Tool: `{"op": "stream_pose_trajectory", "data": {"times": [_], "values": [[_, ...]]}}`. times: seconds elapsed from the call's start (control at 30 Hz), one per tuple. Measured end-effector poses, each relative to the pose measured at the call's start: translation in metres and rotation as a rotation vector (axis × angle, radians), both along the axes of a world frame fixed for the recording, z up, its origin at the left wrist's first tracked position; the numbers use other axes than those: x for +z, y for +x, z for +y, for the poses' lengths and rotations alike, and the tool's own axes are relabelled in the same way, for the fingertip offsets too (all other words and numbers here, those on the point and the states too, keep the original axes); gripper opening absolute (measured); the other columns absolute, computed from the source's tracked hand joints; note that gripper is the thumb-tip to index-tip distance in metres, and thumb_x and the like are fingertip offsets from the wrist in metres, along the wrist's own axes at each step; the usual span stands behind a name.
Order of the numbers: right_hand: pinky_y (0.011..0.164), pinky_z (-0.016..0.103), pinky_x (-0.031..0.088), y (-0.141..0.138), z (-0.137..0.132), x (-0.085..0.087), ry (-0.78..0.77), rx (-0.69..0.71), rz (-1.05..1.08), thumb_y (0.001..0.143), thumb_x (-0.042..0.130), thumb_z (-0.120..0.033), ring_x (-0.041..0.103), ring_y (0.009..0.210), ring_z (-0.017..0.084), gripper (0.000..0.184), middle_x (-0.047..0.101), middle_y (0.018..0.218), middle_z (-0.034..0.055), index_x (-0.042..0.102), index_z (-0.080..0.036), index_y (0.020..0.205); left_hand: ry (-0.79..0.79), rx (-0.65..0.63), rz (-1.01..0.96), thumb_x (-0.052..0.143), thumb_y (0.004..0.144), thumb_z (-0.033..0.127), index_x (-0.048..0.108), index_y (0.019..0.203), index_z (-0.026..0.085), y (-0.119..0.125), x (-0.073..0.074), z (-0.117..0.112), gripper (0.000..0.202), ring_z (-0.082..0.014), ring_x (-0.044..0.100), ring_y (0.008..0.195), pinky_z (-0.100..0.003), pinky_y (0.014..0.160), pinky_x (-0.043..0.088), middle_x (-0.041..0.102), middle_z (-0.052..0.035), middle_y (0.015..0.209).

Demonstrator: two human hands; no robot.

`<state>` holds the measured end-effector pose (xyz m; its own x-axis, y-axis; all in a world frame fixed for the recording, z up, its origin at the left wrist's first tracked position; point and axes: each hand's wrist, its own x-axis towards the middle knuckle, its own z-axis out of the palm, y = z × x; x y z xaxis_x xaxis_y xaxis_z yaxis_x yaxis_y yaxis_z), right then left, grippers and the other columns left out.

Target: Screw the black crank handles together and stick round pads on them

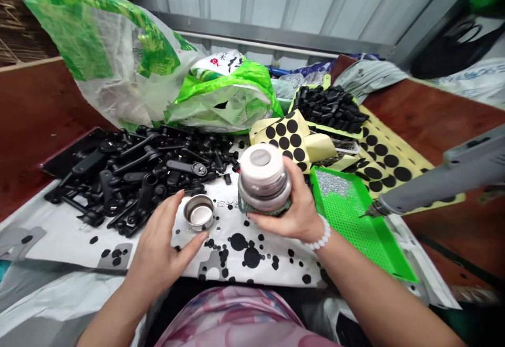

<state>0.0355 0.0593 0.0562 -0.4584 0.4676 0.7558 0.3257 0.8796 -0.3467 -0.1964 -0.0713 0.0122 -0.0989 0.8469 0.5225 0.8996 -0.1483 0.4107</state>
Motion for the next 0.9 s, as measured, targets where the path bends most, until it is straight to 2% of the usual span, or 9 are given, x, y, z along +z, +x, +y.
{"op": "stream_pose_trajectory", "data": {"times": [0.07, 0.13, 0.23, 0.47, 0.73, 0.9], "values": [[0.091, 0.039, 0.052, 0.004, -0.004, 0.012, 0.069, 0.026, -0.135, 0.062, 0.073, -0.036, 0.058, 0.107, 0.027, 0.085, 0.055, 0.12, 0.0148, 0.032, -0.014, 0.133, 0.145, -0.047, 0.029, 0.062, 0.082, 0.036, 0.031, 0.142, 0.017, 0.011, 0.023, -0.007, 0.07, -0.0218, 0.062, 0.085, -0.035, 0.08, 0.051, 0.062, -0.0082, 0.096], [0.086, 0.04, 0.053, 0.006, -0.006, 0.019, 0.112, 0.022, -0.247, 0.062, 0.071, -0.035, 0.06, 0.102, 0.027, 0.079, 0.058, 0.115, 0.0158, 0.037, -0.011, 0.129, 0.208, -0.124, 0.039, 0.056, 0.086, 0.039, 0.027, 0.144, 0.014, 0.025, 0.044, -0.011, 0.069, -0.0149, 0.057, 0.061, -0.028, 0.062, 0.049, 0.057, -0.0008, 0.074], [0.084, 0.042, 0.054, 0.011, -0.007, 0.023, 0.13, 0.014, -0.338, 0.061, 0.071, -0.036, 0.06, 0.101, 0.029, 0.079, 0.059, 0.114, 0.0182, 0.038, -0.008, 0.127, 0.247, -0.209, 0.083, 0.052, 0.088, 0.041, 0.033, 0.14, 0.008, 0.045, 0.059, -0.01, 0.064, -0.0128, 0.052, 0.05, -0.025, 0.051, 0.043, 0.052, 0.0026, 0.061], [0.082, 0.043, 0.055, 0.016, -0.007, 0.025, 0.181, 0.017, -0.51, 0.06, 0.07, -0.036, 0.061, 0.1, 0.031, 0.081, 0.059, 0.113, 0.0201, 0.04, -0.005, 0.128, 0.231, -0.207, -0.017, 0.051, 0.089, 0.038, 0.042, 0.13, -0.001, 0.058, 0.05, -0.004, 0.057, -0.0125, 0.053, 0.048, -0.025, 0.046, 0.042, 0.057, 0.0004, 0.058], [0.077, 0.043, 0.056, 0.008, -0.002, 0.033, 0.327, 0.086, -0.772, 0.064, 0.064, -0.037, 0.061, 0.094, 0.032, 0.076, 0.059, 0.11, 0.0222, 0.04, -0.002, 0.127, 0.082, -0.203, -0.123, 0.037, 0.091, 0.042, 0.031, 0.129, -0.011, 0.069, 0.039, -0.017, 0.065, -0.0154, 0.055, 0.042, -0.028, 0.039, 0.044, 0.059, -0.0014, 0.053], [0.075, 0.043, 0.055, -0.003, 0.006, 0.04, 0.382, 0.105, -0.926, 0.063, 0.062, -0.037, 0.06, 0.091, 0.031, 0.076, 0.058, 0.108, 0.0218, 0.039, -0.002, 0.127, -0.042, -0.154, -0.205, 0.035, 0.09, 0.042, 0.03, 0.129, -0.013, 0.068, 0.032, -0.017, 0.068, -0.0178, 0.058, 0.043, -0.029, 0.039, 0.046, 0.059, -0.0014, 0.05]]}}
